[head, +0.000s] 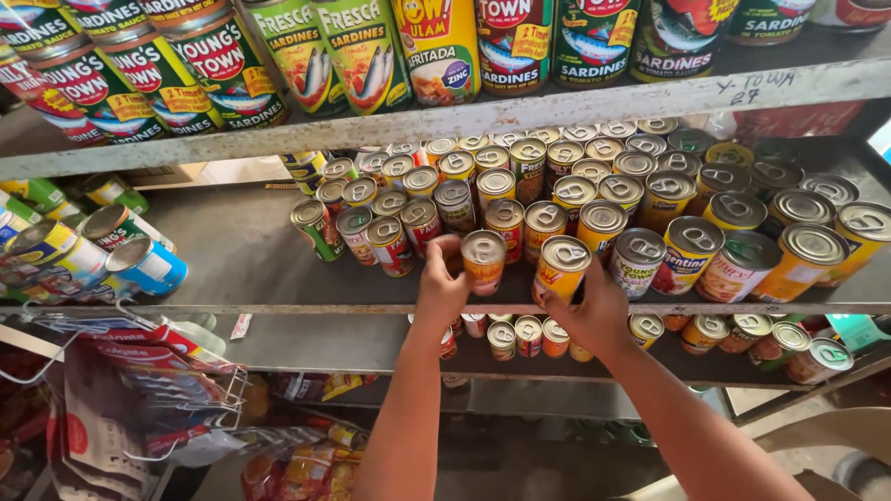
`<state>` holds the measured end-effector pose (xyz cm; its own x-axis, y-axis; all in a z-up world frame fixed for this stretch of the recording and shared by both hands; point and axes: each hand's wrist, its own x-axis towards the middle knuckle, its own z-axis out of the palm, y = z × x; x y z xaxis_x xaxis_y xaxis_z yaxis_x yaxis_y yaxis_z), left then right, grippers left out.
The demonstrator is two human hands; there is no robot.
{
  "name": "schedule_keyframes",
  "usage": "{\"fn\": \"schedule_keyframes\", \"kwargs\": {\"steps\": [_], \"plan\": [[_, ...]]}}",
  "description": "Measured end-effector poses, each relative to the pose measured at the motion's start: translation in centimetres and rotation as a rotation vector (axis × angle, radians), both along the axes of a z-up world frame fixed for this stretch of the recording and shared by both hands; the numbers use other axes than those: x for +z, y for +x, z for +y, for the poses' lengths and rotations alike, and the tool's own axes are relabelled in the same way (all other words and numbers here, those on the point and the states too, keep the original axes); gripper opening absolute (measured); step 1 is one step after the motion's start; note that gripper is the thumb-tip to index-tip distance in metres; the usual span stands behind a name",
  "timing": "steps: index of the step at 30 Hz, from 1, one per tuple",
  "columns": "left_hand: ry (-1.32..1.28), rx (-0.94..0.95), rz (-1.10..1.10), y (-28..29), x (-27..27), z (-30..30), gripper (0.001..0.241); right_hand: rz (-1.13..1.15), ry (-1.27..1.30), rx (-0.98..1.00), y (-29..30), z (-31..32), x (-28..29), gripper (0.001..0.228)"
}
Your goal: Organizing and stocking various canned goods on grocery store shelves.
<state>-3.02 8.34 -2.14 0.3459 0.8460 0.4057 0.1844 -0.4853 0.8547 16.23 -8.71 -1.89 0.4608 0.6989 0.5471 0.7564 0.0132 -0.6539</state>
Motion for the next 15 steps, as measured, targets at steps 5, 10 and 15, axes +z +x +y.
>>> {"fn": "schedule_keyframes", "kwargs": {"steps": [5,10,15], "plan": [[0.024,-0.127,0.249,-1.2,5.3,-4.7,0.082,0.004,0.020,0.220,-0.3,-1.3,2.1,0.068],[0.142,0.027,0.278,0.5,3.6,-6.5,0.082,0.111,0.046,0.372,1.3,-1.9,-0.2,0.076],[0.113,0.017,0.179,0.8,3.9,-7.7,0.074,0.669,0.177,0.640,2.6,-2.1,-2.8,0.076]]}}
